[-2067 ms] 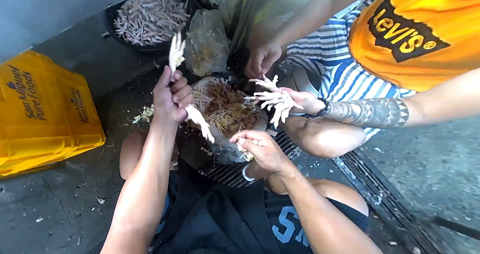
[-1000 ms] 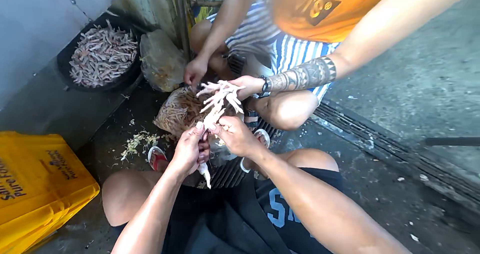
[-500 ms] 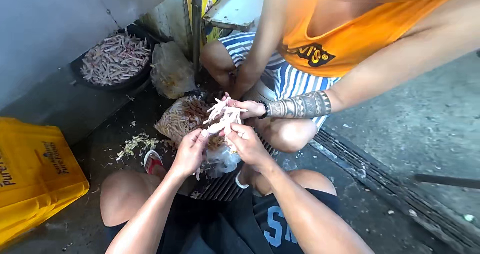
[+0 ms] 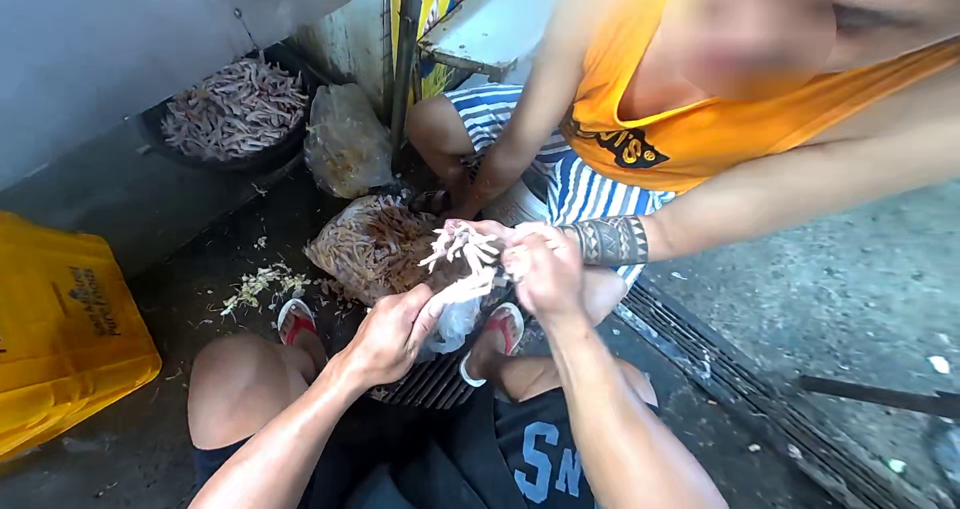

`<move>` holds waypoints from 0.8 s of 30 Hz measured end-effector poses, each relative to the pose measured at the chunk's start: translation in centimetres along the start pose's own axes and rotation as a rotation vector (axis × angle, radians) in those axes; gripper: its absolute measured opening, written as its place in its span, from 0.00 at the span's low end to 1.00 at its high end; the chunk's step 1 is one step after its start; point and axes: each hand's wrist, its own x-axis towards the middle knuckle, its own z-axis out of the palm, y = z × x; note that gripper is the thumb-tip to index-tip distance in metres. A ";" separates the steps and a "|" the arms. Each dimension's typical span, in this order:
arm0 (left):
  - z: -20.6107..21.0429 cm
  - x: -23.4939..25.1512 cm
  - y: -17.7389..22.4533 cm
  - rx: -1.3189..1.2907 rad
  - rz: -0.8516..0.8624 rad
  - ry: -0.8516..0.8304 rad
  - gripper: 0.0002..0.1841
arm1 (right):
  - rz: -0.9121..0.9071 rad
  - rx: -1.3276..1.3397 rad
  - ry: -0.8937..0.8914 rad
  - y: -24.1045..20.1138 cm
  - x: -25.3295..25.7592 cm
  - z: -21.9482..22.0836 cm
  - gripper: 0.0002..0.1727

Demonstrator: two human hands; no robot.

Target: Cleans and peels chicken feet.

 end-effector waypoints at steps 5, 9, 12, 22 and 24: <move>-1.6 -0.1 -1.7 -0.062 -0.040 -0.018 0.21 | 0.117 0.151 -0.051 -0.8 -0.3 -1.7 0.17; -1.5 0.3 -1.9 -0.163 -0.054 -0.023 0.18 | 0.103 0.027 -0.262 -0.5 -1.1 0.1 0.22; -1.8 0.7 -1.7 -0.196 -0.040 -0.047 0.18 | 0.078 -0.008 -0.329 0.0 -1.2 0.6 0.21; -3.4 0.3 -1.6 -0.197 -0.244 -0.109 0.13 | 0.043 -0.394 -0.656 0.4 -3.2 3.1 0.18; -3.2 0.5 -1.4 -0.317 -0.341 -0.017 0.11 | 0.005 -0.351 -0.653 0.5 -3.5 3.8 0.18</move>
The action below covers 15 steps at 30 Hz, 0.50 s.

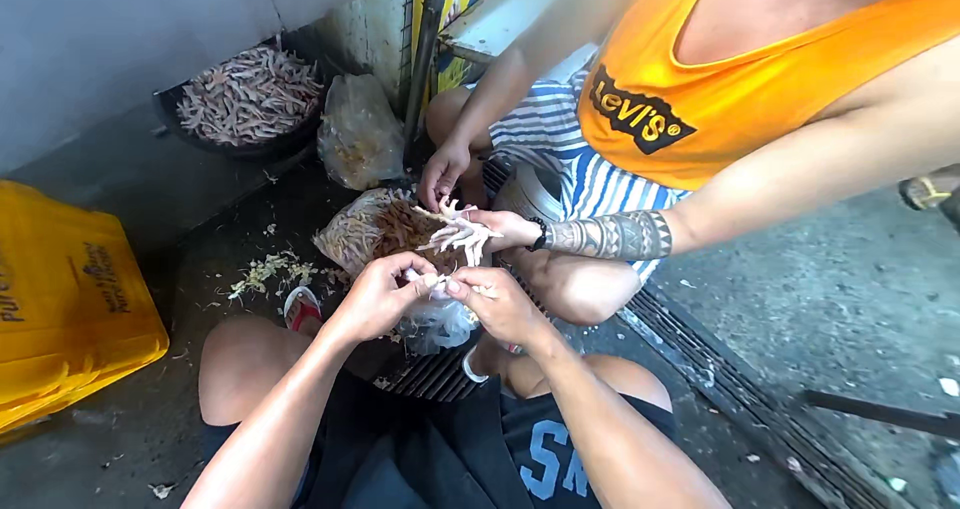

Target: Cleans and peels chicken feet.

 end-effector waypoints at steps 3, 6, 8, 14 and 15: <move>1.3 0.5 -0.3 -0.130 -0.111 0.171 0.07 | 0.010 0.018 0.043 -0.4 0.1 1.1 0.16; 2.1 1.2 -1.0 -0.274 -0.202 0.350 0.13 | 0.059 0.000 0.005 -0.9 -0.1 1.7 0.17; 1.3 1.6 -1.4 -0.327 -0.262 0.435 0.18 | 0.073 0.015 -0.005 -1.0 -0.3 2.2 0.18; -6.5 2.0 -1.8 -0.656 -0.317 0.819 0.12 | 0.060 0.229 0.097 -0.2 -1.8 0.9 0.16; -6.9 1.8 -1.6 -0.703 -0.311 0.813 0.12 | 0.073 0.263 0.098 -0.2 -1.6 0.7 0.16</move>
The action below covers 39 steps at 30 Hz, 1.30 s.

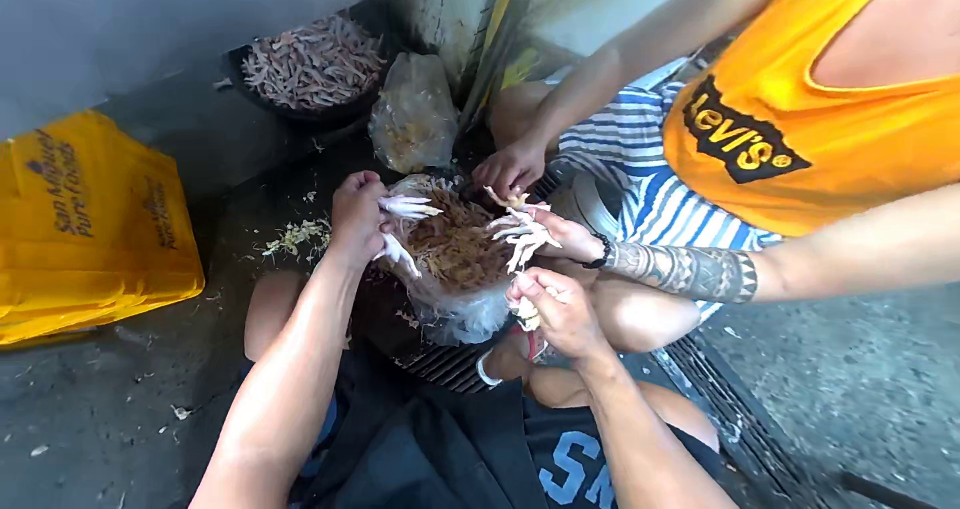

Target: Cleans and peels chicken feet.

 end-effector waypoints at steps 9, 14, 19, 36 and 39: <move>2.7 -3.1 -2.9 0.108 -0.153 -0.261 0.12 | 0.017 -0.112 -0.059 0.8 2.0 2.0 0.21; 4.2 -4.0 -5.1 0.228 -0.159 -0.271 0.13 | 0.042 -0.173 -0.060 1.2 2.0 2.3 0.14; 4.7 -3.6 -5.6 0.280 -0.140 -0.215 0.15 | 0.018 -0.141 -0.107 0.6 1.8 2.5 0.15; 0.8 -0.9 -5.5 0.516 0.105 -0.029 0.19 | -0.028 -0.090 -0.017 -1.2 0.8 0.8 0.15; 1.6 -0.6 -7.2 0.663 0.111 -0.022 0.15 | 0.017 -0.131 -0.022 -1.5 0.7 0.9 0.14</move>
